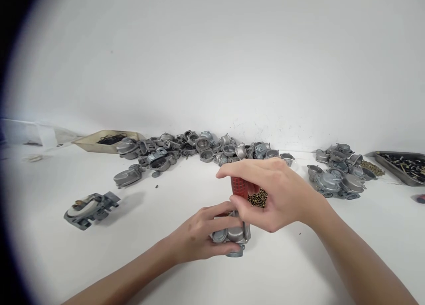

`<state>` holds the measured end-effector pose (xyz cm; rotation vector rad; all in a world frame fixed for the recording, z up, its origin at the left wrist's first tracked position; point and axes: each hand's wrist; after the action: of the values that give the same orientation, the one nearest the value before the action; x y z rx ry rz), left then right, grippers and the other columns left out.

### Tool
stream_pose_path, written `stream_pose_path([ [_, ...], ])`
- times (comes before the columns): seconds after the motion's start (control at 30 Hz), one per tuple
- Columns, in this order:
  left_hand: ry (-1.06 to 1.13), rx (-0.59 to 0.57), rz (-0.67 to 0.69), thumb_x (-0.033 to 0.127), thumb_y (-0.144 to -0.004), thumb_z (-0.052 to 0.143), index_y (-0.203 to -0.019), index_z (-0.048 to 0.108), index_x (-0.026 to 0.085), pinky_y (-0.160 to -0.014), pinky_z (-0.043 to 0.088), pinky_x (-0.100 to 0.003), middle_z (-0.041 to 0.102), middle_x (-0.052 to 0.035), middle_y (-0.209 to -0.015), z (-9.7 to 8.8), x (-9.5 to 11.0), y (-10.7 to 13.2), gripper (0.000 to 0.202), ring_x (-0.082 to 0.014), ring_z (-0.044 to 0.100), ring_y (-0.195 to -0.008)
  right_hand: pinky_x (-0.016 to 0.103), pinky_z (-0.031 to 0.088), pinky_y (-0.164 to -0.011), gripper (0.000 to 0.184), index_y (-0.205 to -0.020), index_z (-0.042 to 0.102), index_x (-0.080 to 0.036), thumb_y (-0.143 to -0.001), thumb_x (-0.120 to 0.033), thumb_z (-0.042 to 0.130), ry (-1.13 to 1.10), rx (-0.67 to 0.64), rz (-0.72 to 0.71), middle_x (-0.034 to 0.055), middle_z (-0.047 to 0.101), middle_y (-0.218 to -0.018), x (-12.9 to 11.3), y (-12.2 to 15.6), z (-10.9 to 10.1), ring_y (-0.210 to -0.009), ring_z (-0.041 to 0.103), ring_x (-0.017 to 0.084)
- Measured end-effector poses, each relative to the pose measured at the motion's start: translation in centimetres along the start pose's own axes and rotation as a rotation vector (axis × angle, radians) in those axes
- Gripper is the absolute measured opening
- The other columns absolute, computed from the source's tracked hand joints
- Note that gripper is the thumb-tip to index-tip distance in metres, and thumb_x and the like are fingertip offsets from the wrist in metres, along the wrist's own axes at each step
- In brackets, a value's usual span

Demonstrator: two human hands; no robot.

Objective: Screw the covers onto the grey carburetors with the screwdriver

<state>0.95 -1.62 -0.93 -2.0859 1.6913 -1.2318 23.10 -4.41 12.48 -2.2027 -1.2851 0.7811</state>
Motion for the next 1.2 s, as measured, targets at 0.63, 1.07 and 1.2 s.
stream_pose_path([
  [0.63,-0.013,0.069,0.027,0.033,-0.097,0.073,-0.123,0.065,0.024,-0.086,0.064,-0.03,0.069,-0.0101,-0.125,0.2,0.2,0.0,0.028,-0.0222,0.073,-0.103,0.028,0.061,-0.074,0.025,-0.126,0.069,-0.018,-0.105,-0.011,0.056,-0.288,-0.054,-0.039,0.0043,0.074,-0.091,-1.2,-0.3,-1.7,-0.078,0.07,0.014],
  [1.07,0.057,0.087,0.003,0.036,-0.099,0.071,-0.12,0.066,0.022,-0.085,0.063,-0.033,0.068,-0.0115,-0.122,0.3,0.4,-0.2,0.025,-0.0226,0.073,-0.1,0.024,0.061,-0.072,0.023,-0.126,0.07,-0.017,-0.103,-0.019,0.069,-0.232,-0.078,-0.02,0.0053,0.073,-0.097,-1.0,0.1,-2.1,-0.082,0.071,0.013],
  [1.2,0.051,0.092,0.009,0.036,-0.099,0.071,-0.122,0.065,0.023,-0.084,0.064,-0.033,0.068,-0.0119,-0.123,0.3,0.3,-0.2,0.027,-0.0224,0.073,-0.099,0.028,0.061,-0.077,0.027,-0.132,0.068,-0.014,-0.105,-0.018,0.063,-0.215,-0.096,0.018,0.0099,0.075,-0.106,-0.9,0.1,-2.2,-0.09,0.071,0.016],
])
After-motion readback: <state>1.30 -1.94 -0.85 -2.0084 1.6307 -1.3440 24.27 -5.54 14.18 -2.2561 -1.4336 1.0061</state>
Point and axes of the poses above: each hand's wrist, its own y-axis away from the middle knuckle, its own z-axis out of the palm, x = y × z
